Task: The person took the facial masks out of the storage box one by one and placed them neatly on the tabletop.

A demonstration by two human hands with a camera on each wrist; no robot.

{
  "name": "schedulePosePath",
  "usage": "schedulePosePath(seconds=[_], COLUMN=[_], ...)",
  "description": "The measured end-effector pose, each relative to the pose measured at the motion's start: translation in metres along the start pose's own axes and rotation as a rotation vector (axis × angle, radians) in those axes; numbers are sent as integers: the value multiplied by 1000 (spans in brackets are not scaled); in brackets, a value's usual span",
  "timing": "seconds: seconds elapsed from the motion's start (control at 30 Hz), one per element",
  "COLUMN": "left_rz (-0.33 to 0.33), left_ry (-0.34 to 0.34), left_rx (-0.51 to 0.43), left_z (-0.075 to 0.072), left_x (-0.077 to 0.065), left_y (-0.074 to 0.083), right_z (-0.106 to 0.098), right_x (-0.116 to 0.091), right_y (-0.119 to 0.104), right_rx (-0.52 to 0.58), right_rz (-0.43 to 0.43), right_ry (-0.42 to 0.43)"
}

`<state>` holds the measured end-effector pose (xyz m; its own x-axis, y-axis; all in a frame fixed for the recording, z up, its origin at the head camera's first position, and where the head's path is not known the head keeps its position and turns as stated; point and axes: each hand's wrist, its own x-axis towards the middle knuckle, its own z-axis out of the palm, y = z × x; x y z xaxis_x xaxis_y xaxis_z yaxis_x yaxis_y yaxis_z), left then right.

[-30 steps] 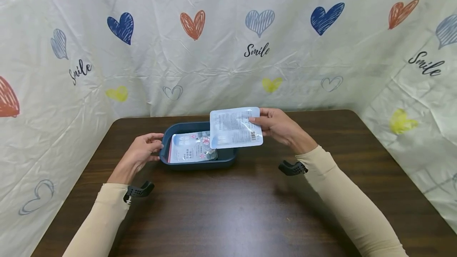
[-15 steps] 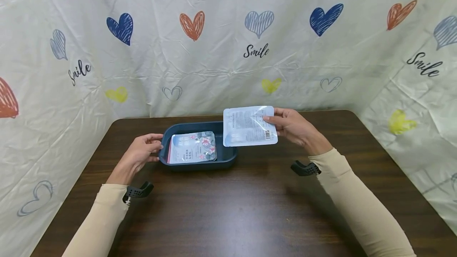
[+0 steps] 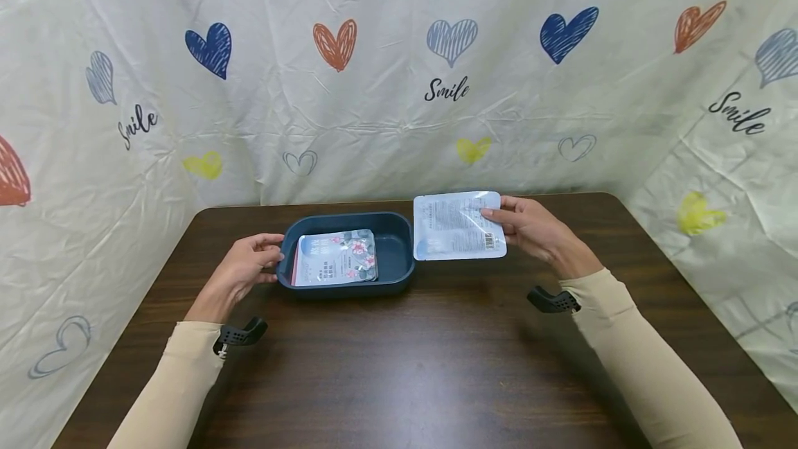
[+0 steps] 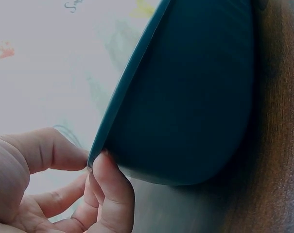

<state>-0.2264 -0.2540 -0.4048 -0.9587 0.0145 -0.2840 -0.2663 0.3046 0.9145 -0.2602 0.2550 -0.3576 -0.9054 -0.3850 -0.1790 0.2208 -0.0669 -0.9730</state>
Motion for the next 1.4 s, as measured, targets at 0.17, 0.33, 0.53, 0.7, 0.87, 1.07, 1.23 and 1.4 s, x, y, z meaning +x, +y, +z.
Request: schedulePosePath(seconds=[0.17,0.33,0.53,0.7,0.87,1.07,1.23,1.4], left_rz=[-6,-5,-6,-6,-13,-8,-2,-8], left_ry=[1,-1,-1,0,6,7,8,9], left_rx=[2,-4,-2,2,6,6,5,13], left_z=[1,1,1,0,-1,0,1,2], left_x=[0,0,0,2,2,0,-1,0], left_y=[1,1,1,1,1,2,3,2], right_z=[-9,-16,-21,-23,-21,-21,-20,-16], right_x=[-3,-3,-1,3,9,17,22,26], right_y=[4,9,17,25,33,42,49,52], right_rx=[15,21,26,15,6,-82,-310,-474], right_rz=[26,41,54,61,78,97,89,92], right_ry=[28,36,35,36,34,74,159,222])
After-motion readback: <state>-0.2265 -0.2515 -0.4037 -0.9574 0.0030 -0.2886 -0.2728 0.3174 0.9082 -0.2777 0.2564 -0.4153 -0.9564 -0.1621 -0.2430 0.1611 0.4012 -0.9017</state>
